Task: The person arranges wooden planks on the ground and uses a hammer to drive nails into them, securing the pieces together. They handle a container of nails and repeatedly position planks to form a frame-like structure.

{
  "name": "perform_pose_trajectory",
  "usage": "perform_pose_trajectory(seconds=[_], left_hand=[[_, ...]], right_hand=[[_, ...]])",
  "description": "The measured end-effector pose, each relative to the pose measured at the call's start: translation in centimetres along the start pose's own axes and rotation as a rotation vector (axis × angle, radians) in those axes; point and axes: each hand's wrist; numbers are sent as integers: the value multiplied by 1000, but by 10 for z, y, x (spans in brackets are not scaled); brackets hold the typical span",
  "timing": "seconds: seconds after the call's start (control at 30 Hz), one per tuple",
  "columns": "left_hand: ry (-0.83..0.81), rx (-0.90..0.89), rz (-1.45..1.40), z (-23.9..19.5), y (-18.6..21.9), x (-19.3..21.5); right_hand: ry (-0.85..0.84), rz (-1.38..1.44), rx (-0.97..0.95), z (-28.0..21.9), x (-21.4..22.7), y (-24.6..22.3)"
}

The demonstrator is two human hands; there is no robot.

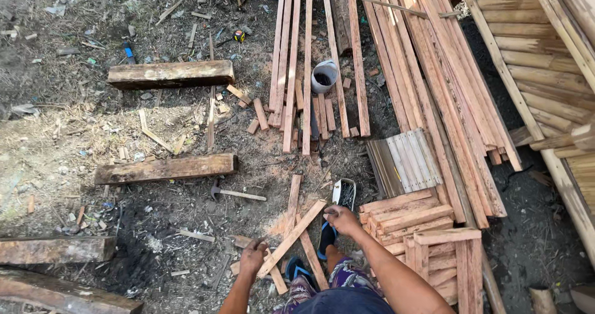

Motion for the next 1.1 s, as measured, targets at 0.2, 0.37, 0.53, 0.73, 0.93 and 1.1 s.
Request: perform_pose_trajectory(seconds=[0.2,0.37,0.53,0.73,0.93,1.1], left_hand=[[14,-5,-186,56,62,-41],[-11,-88,-323,104,105,-64],[-39,-78,-302,148,142,-63],[4,-41,-97,231,187,-48],[-56,-181,-138,403,215,-45],[-145,-225,-431,591,269,-63]], right_hand=[[-57,-72,-54,82,53,-2],[-71,-89,-79,137,76,-14],[-110,-55,-65,196,68,-45],[-104,25,-164,294,31,-68],[-3,-344,-110,468,-31,-23],[183,-122,43,645,-96,42]])
Point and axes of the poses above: each hand's wrist, its own z-axis towards the middle knuckle, its own x-axis out of the back of the hand, y = z × x, and after that the axes turned 9 degrees about x, right-handed
